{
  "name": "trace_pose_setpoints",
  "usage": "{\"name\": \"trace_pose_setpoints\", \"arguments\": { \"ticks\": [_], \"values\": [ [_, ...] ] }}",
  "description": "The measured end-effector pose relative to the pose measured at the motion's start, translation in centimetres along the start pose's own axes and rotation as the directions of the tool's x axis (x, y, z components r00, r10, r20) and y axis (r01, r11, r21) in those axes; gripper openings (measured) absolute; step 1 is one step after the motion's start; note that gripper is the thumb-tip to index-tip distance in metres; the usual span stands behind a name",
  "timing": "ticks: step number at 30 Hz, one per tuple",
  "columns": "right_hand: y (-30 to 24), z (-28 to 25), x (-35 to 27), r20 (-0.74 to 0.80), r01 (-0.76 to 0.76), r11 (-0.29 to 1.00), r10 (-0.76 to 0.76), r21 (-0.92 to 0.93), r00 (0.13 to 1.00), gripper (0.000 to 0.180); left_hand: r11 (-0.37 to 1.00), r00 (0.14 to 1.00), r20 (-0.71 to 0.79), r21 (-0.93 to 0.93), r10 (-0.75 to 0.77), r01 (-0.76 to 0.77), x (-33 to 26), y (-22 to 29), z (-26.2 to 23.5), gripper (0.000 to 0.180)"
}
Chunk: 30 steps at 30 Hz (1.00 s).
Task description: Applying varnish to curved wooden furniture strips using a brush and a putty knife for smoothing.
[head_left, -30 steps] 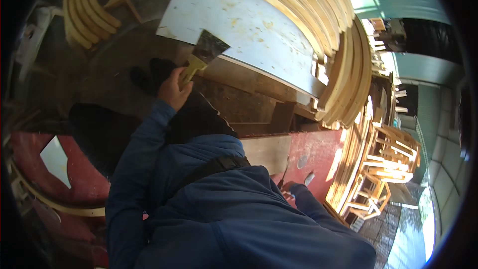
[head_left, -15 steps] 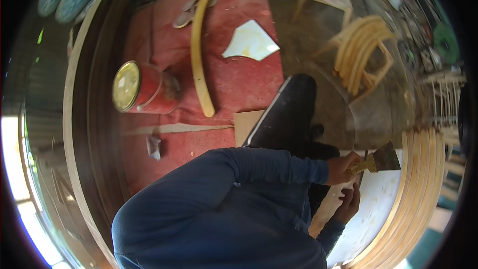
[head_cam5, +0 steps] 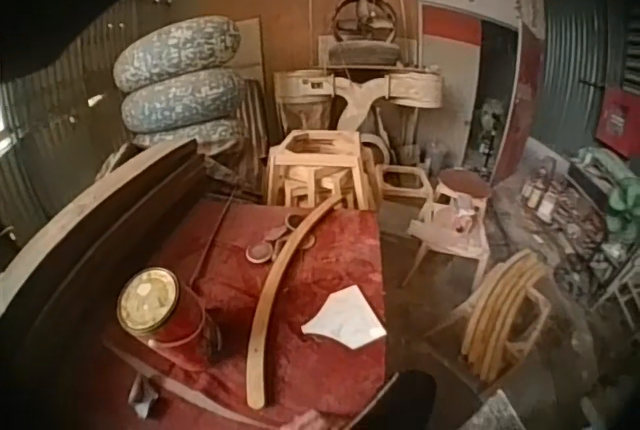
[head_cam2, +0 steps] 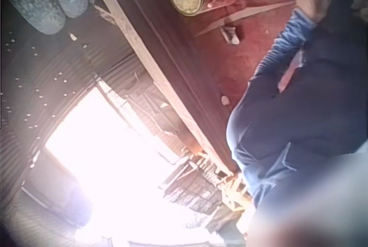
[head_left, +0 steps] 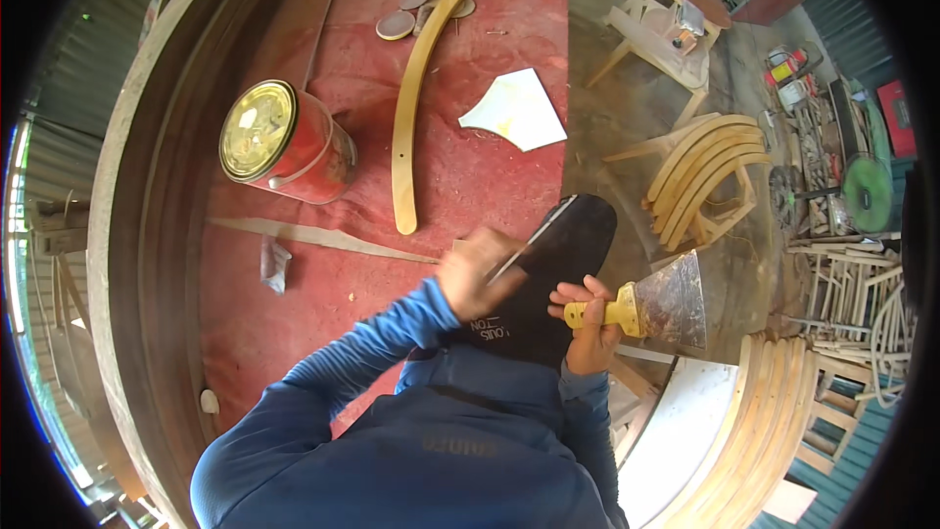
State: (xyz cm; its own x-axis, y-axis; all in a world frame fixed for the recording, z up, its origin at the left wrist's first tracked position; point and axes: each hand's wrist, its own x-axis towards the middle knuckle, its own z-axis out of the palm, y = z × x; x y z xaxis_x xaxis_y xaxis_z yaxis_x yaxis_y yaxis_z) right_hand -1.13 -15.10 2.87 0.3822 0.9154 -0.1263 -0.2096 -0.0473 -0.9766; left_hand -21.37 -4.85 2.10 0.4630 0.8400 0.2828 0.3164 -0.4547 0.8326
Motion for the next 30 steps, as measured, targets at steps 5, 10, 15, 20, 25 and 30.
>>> {"name": "trace_pose_setpoints", "arguments": {
  "ticks": [5,10,15,20,25,30],
  "values": [
    [-0.8,-2.1,-0.2,-0.042,-0.121,0.982,0.116,-0.149,0.992,0.040,0.951,0.931,-0.333,0.210,-0.149,0.227,0.4,-7.8,-6.0,0.025],
    [-2.0,-1.4,-0.3,-0.101,-0.143,0.946,0.118,-0.291,0.988,0.035,0.863,0.942,-0.269,0.409,-0.199,0.299,3.1,-11.9,-6.6,0.028],
    [-2.1,0.6,-1.8,0.016,-0.183,0.944,0.195,-0.274,0.981,0.035,0.725,0.934,-0.249,0.589,-0.257,0.357,12.1,-19.5,-3.7,0.041],
    [-3.0,1.2,-2.8,0.023,-0.201,0.914,0.223,-0.352,0.975,0.020,0.481,0.795,-0.216,0.697,-0.567,0.533,17.7,-22.3,-0.4,0.038],
    [-1.8,-0.8,-1.7,-0.042,-0.222,0.926,0.220,-0.306,0.975,0.019,0.483,0.846,-0.184,0.751,-0.500,0.450,16.3,-23.6,-0.5,0.030],
    [0.2,-2.0,-0.4,-0.086,-0.220,0.950,0.206,-0.223,0.975,0.022,0.603,0.840,-0.256,0.599,-0.478,0.526,13.9,-22.9,-1.5,0.038]
  ]
}}
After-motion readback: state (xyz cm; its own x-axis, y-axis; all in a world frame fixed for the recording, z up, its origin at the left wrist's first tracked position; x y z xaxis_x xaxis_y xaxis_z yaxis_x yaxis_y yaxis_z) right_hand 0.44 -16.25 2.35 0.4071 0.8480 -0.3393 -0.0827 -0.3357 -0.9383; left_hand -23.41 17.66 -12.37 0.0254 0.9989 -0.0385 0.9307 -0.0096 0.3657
